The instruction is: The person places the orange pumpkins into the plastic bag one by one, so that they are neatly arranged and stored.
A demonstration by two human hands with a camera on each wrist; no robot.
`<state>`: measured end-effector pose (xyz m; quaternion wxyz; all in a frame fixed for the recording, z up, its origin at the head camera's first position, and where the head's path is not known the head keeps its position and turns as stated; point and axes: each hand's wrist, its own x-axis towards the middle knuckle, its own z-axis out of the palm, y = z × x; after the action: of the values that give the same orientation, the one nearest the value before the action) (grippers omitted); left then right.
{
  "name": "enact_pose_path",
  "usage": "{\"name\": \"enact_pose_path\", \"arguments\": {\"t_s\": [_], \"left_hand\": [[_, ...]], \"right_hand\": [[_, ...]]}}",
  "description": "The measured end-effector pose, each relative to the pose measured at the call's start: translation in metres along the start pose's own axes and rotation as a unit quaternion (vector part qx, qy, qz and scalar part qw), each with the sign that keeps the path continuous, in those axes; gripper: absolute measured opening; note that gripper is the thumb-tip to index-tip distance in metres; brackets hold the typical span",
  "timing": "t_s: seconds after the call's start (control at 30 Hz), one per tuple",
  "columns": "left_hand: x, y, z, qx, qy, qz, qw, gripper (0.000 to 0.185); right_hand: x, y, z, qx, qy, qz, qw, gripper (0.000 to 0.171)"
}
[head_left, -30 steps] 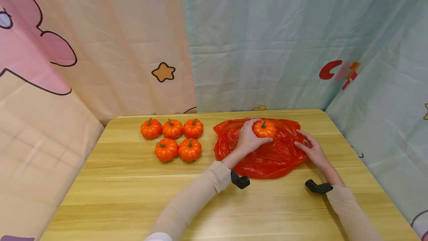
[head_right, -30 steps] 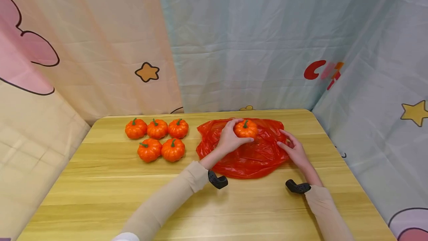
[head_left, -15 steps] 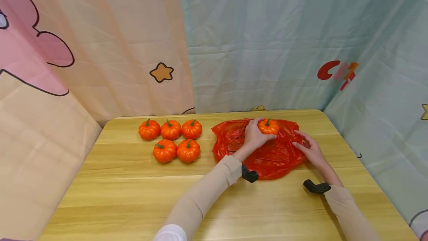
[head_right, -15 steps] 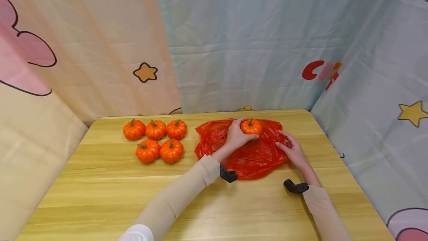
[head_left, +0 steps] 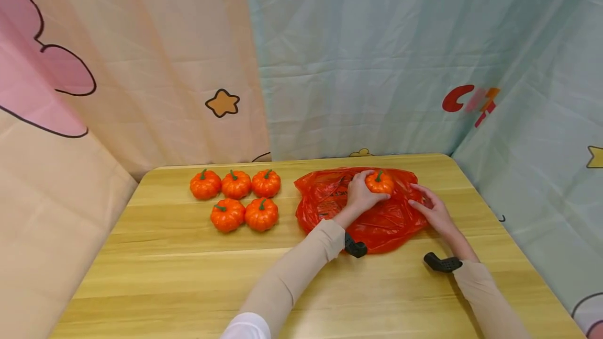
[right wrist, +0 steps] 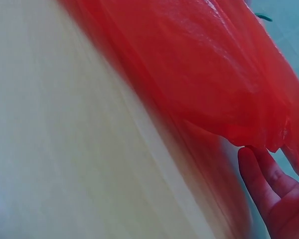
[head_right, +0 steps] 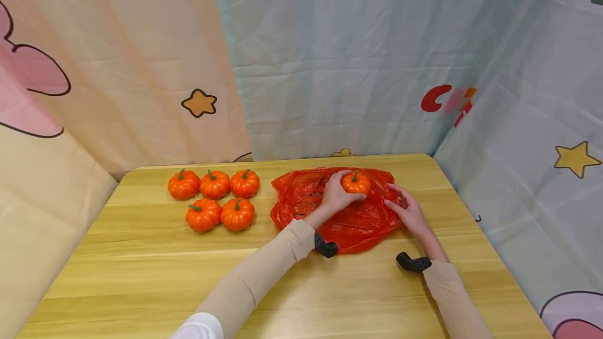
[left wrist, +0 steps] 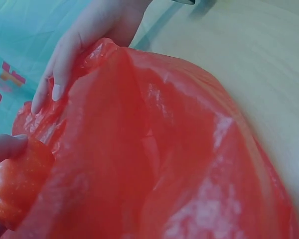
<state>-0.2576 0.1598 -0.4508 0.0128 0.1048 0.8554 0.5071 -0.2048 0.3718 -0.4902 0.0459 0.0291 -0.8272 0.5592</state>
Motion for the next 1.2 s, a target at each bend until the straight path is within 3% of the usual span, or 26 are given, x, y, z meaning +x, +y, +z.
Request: {"name": "enact_pose_path", "arguments": {"t_s": [0.37,0.83,1.2], "left_hand": [[0.001,-0.009,0.005,-0.008,-0.013,0.009,0.9998,0.069],[0.001,-0.013,0.012,0.027,-0.021,0.034,0.9988,0.069],[0.001,-0.014,0.020,0.027,-0.021,0.027,0.9991,0.071]], "right_hand": [[-0.001,-0.004,0.002,0.013,-0.010,-0.004,1.000,0.058],[0.000,0.003,0.003,-0.002,-0.006,0.000,1.000,0.058],[-0.003,-0.002,0.004,0.014,-0.002,-0.002,1.000,0.056]]}}
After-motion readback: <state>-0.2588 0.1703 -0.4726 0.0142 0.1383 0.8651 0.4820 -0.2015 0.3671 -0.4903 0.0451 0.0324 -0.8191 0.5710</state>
